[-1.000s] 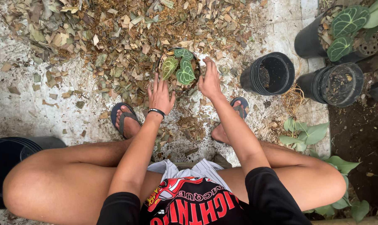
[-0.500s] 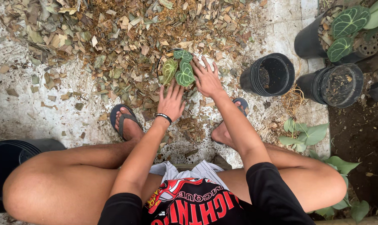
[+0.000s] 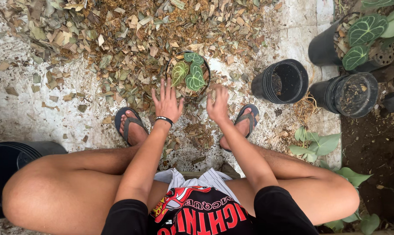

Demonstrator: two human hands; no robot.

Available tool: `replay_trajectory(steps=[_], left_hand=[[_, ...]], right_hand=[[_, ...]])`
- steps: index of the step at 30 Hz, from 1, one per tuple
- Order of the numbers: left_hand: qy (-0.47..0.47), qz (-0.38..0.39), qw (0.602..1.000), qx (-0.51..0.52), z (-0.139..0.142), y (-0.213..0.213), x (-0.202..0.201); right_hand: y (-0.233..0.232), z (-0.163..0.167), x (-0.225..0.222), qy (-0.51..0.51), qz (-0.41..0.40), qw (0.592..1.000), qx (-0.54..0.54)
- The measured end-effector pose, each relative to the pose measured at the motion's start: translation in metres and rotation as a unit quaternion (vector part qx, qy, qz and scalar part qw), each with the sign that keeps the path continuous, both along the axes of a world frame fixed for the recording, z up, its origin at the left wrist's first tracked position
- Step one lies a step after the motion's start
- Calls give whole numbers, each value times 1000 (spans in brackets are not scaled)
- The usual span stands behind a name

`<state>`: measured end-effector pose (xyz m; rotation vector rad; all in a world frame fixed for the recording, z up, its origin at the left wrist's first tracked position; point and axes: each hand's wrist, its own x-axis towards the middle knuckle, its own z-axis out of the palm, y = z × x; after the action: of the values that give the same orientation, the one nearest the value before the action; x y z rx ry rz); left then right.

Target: The person sits on the ground in a nursery potting area and fills a black pot with wood-chip growing media by hand. They place an anthurium seedling into the pot, add more media around it, and press the media down to hold the plant upright. They then pick up another bare-root seedling and work media around its roots.

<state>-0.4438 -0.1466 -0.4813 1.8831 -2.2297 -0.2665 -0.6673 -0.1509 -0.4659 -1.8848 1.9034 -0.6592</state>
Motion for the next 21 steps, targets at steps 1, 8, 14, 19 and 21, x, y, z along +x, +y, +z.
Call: replay_trajectory(steps=[1, 8, 14, 19, 21], left_hand=[[11, -8, 1000, 5, 0, -2, 2], [19, -17, 999, 22, 4, -3, -4], [50, -9, 995, -91, -6, 10, -2], [36, -84, 995, -36, -10, 32, 1], [-13, -85, 996, -32, -7, 31, -1]], right_hand=[[9, 0, 2, 37, 55, 997, -27], [14, 32, 22, 213, 163, 963, -4], [4, 37, 29, 173, 111, 976, 68], [24, 26, 31, 136, 153, 979, -1], [26, 25, 37, 171, 214, 962, 7]])
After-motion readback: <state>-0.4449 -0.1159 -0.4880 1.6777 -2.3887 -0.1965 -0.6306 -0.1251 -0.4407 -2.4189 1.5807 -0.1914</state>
